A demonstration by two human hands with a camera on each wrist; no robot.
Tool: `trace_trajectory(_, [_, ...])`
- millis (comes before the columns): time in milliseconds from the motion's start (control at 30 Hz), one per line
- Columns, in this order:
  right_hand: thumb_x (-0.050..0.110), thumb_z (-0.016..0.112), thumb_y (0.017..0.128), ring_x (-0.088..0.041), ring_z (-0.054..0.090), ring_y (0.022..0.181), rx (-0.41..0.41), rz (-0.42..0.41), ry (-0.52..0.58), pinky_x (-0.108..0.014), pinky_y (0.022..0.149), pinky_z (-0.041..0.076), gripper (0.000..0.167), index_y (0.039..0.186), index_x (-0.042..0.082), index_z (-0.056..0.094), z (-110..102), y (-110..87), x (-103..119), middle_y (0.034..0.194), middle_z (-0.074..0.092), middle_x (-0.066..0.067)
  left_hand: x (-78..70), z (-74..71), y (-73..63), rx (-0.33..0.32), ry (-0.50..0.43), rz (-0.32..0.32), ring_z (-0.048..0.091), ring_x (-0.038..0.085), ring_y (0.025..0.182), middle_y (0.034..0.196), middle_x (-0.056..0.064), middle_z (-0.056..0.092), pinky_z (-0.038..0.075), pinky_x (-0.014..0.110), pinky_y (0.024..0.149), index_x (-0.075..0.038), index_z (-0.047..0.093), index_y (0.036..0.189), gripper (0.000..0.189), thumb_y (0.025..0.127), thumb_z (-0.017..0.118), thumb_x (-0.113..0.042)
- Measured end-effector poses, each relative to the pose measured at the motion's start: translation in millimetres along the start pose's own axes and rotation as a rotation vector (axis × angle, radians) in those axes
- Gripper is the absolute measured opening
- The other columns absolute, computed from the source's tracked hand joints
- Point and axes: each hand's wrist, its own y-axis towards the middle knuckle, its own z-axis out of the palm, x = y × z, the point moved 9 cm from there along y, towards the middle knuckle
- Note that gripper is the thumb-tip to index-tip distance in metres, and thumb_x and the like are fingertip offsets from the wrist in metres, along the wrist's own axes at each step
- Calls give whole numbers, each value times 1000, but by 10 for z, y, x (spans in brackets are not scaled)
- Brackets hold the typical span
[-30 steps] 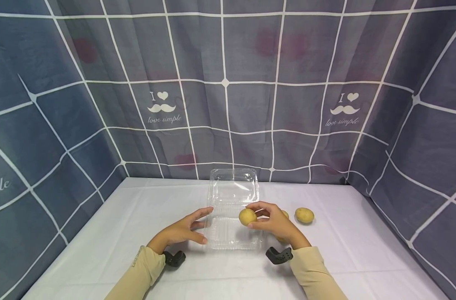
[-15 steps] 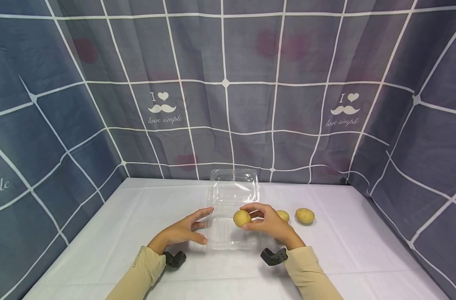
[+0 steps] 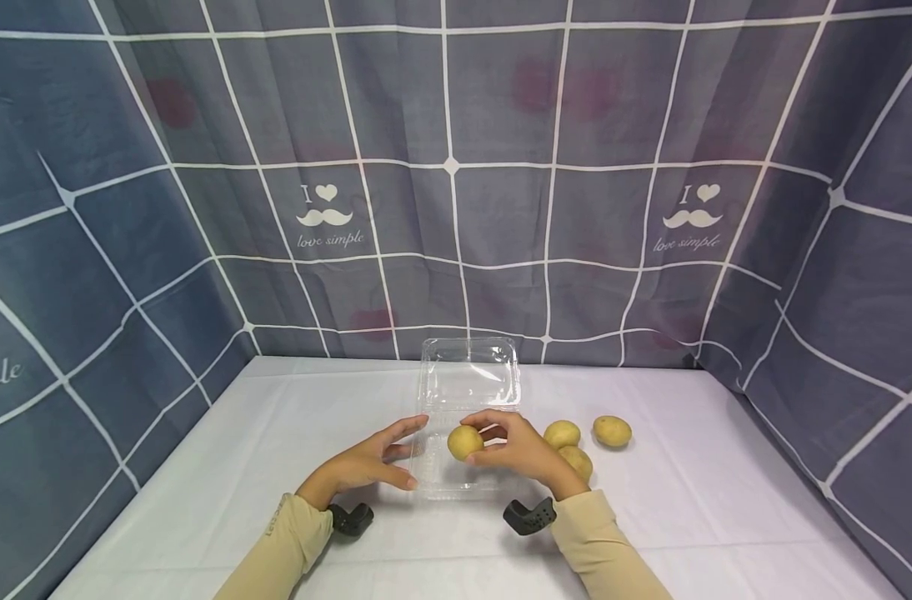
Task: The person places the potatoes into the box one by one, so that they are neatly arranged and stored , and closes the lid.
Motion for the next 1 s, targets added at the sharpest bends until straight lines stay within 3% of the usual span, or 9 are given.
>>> trace_trajectory(200, [1,84,90,-23,66,113,16,27,-13,-27,95,61,54,136,-17,61,80,30,5,134,65,-28,2,-6,-2,-4,5,-3,36,47,156,179,18,18,34,65,124,-5,22,172,107,89,88,-3])
trace_trajectory(400, [3,84,90,-20,67,112,31,41,-18,-28,96,60,53,136,-14,63,139,64,-18,132,67,-16,5,-1,6,1,2,3,36,47,156,179,19,18,34,65,124,-5,21,172,106,89,88,-4])
trace_trajectory(733, [3,85,89,-31,69,116,65,55,-108,-28,97,59,50,133,-11,65,261,127,-37,131,69,-22,13,-2,7,0,7,2,36,47,156,178,18,20,34,67,124,-6,22,172,105,90,88,-4])
trace_trajectory(1000, [5,88,88,-26,68,110,62,58,-159,-32,98,59,45,127,-8,70,334,183,-93,123,72,-16,13,0,-5,0,18,-4,36,47,156,179,17,20,34,67,124,-8,23,172,105,90,88,-6])
